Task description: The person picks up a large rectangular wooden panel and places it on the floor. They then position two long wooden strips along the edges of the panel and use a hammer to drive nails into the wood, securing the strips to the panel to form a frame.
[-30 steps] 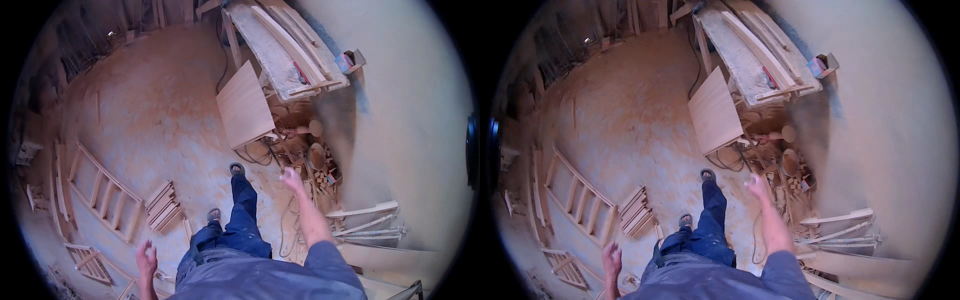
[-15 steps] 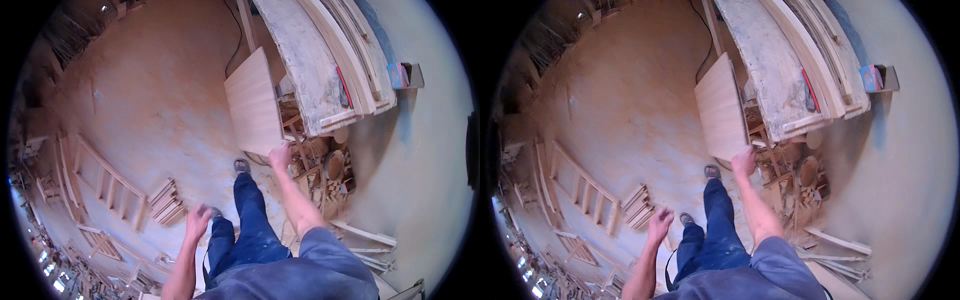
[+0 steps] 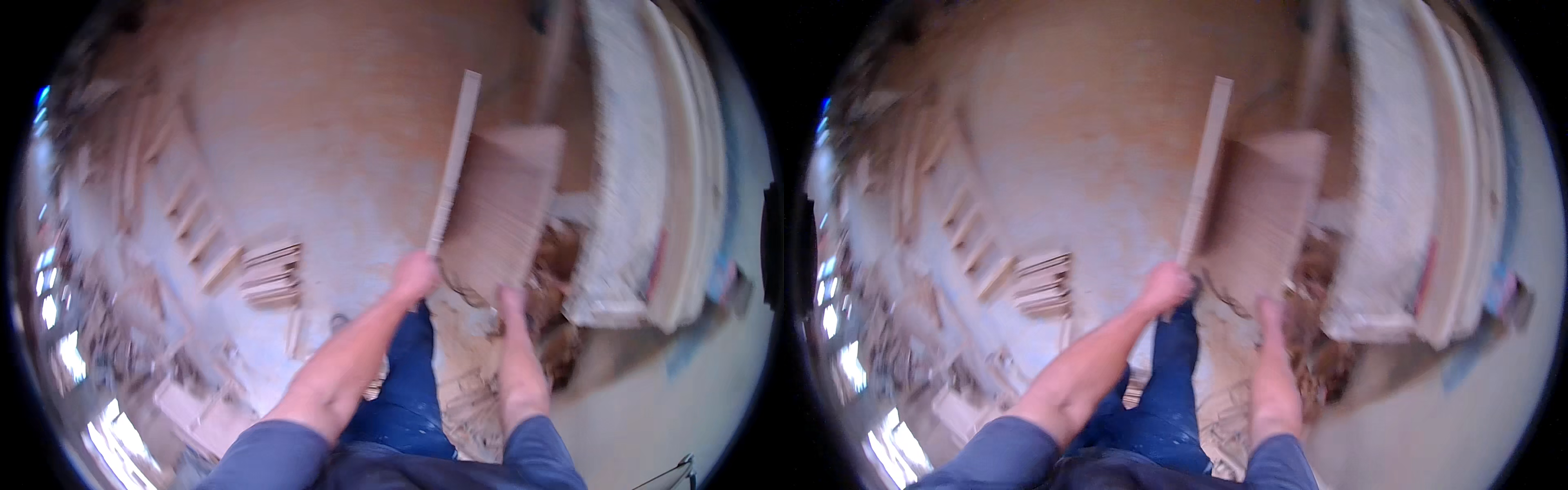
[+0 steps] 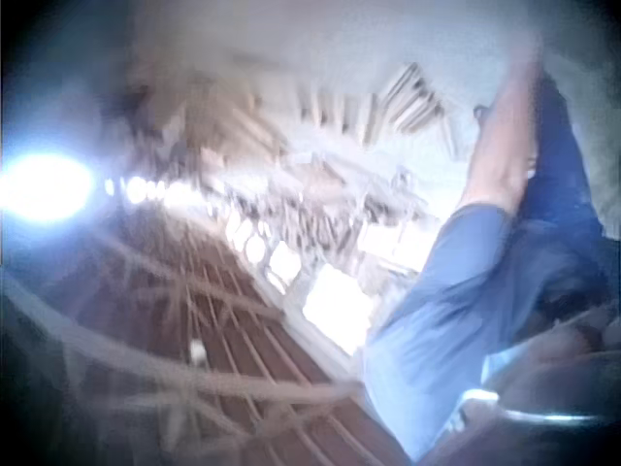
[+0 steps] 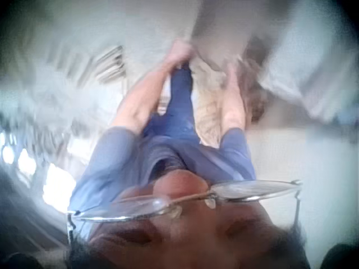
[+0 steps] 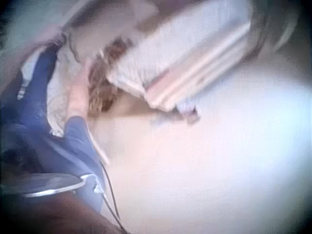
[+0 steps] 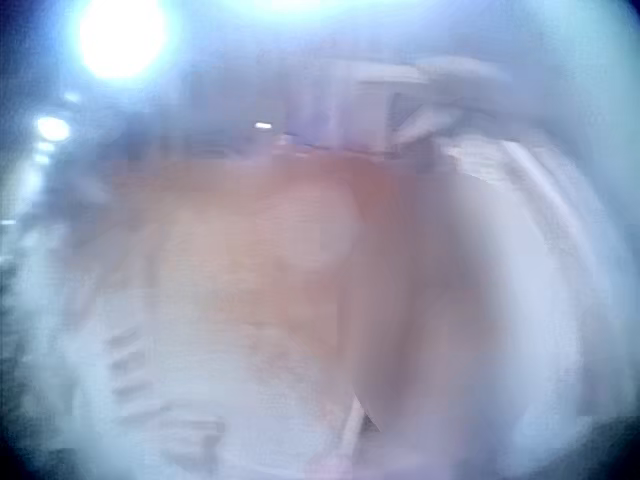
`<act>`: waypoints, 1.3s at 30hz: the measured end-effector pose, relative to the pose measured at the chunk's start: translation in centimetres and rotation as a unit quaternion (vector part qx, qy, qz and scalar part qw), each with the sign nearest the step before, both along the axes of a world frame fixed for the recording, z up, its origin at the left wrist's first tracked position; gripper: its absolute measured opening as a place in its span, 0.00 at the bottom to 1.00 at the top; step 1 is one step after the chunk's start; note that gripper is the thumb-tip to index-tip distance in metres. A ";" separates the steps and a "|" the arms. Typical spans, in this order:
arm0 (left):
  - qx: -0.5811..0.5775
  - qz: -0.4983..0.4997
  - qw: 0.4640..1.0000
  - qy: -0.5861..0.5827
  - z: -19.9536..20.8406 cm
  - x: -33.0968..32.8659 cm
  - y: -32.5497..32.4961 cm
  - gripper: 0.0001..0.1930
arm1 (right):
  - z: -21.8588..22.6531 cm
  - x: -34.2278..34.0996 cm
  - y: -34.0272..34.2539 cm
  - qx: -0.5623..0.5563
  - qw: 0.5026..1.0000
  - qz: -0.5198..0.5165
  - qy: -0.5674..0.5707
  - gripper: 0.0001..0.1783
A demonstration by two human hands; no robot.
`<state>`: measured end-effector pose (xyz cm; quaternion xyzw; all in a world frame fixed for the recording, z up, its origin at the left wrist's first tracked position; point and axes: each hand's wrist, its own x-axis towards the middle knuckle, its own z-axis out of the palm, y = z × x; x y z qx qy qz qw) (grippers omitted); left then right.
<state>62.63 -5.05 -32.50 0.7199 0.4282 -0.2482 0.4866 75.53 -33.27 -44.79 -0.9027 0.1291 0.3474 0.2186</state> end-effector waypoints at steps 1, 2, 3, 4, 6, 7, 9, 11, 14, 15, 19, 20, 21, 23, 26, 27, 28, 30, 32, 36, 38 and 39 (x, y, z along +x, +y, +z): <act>0.098 -0.024 0.994 -0.043 -0.6 -1.3 -0.2 0.12 | 2.6 0.2 1.7 -0.035 0.997 0.063 -0.011 0.20; 0.081 0.029 0.995 -0.042 1.1 -0.6 0.0 0.11 | 2.2 1.8 -0.8 -0.023 0.995 0.088 0.030 0.20; 0.015 0.002 0.999 -0.035 3.3 -0.6 2.6 0.10 | 3.0 1.3 -0.3 -0.012 0.995 0.096 -0.010 0.22; -0.017 -0.053 0.998 -0.024 3.7 -1.9 4.6 0.12 | 3.4 1.1 -0.4 0.060 0.996 0.065 -0.011 0.24; 0.059 0.021 0.998 -0.024 4.6 -7.0 7.8 0.14 | 6.2 -0.4 3.3 0.095 0.988 0.122 -0.014 0.25; 0.066 0.040 0.997 -0.020 4.9 -9.6 9.0 0.14 | 4.7 -1.3 2.5 0.094 0.984 0.148 -0.021 0.25; 0.048 0.063 0.997 -0.017 8.1 -12.5 12.3 0.15 | 6.7 -1.4 3.5 0.033 0.975 0.209 -0.067 0.24; 0.018 0.079 0.997 -0.012 11.3 -18.6 13.2 0.15 | 11.8 -1.8 4.9 -0.025 0.949 0.296 -0.103 0.22; 0.025 0.186 0.982 -0.037 14.1 -30.1 10.6 0.17 | 9.4 1.2 1.0 -0.022 0.912 0.390 -0.129 0.20; 0.013 0.254 0.965 -0.063 17.2 -31.9 11.0 0.18 | 10.6 1.4 1.2 -0.038 0.903 0.407 -0.132 0.19; 0.065 0.445 0.891 -0.066 18.7 -45.9 3.0 0.18 | 18.5 -2.7 5.0 -0.111 0.830 0.538 -0.093 0.19; 0.084 0.496 0.861 -0.075 17.0 -48.7 -0.1 0.18 | 20.3 -3.6 6.0 -0.128 0.806 0.571 -0.089 0.19; 0.060 0.575 0.806 -0.123 17.9 -50.3 -2.0 0.19 | 21.9 -4.9 6.9 -0.144 0.783 0.599 -0.089 0.19; 0.015 0.719 0.663 -0.206 20.2 -53.8 -6.2 0.20 | 24.9 -7.9 9.0 -0.170 0.734 0.652 -0.086 0.19; 0.037 0.826 0.494 -0.269 19.5 -58.9 -11.0 0.20 | 28.3 -14.5 13.5 -0.171 0.675 0.711 -0.100 0.19; 0.030 0.856 0.437 -0.273 21.7 -60.5 -12.4 0.19 | 28.7 -16.5 15.0 -0.176 0.644 0.737 -0.101 0.19; 0.044 0.880 0.389 -0.271 21.9 -62.2 -14.1 0.19 | 29.4 -18.6 15.9 -0.179 0.620 0.757 -0.100 0.19; 0.058 0.915 0.302 -0.263 22.1 -66.1 -18.4 0.18 | 30.7 -22.7 17.7 -0.189 0.575 0.790 -0.102 0.19; 0.028 0.950 0.204 -0.236 23.0 -70.9 -21.8 0.18 | 31.9 -26.6 19.8 -0.198 0.533 0.816 -0.105 0.19; 0.044 0.968 0.015 -0.247 24.4 -79.0 -28.6 0.16 | 34.1 -33.3 24.2 -0.209 0.460 0.854 -0.125 0.18; 0.102 0.945 -0.057 -0.305 22.5 -81.6 -33.0 0.15 | 34.6 -36.9 26.1 -0.209 0.433 0.868 -0.127 0.18; 0.199 0.954 0.175 -0.140 18.2 -82.6 -38.6 0.14 | 34.3 -39.0 27.2 -0.204 0.414 0.878 -0.124 0.18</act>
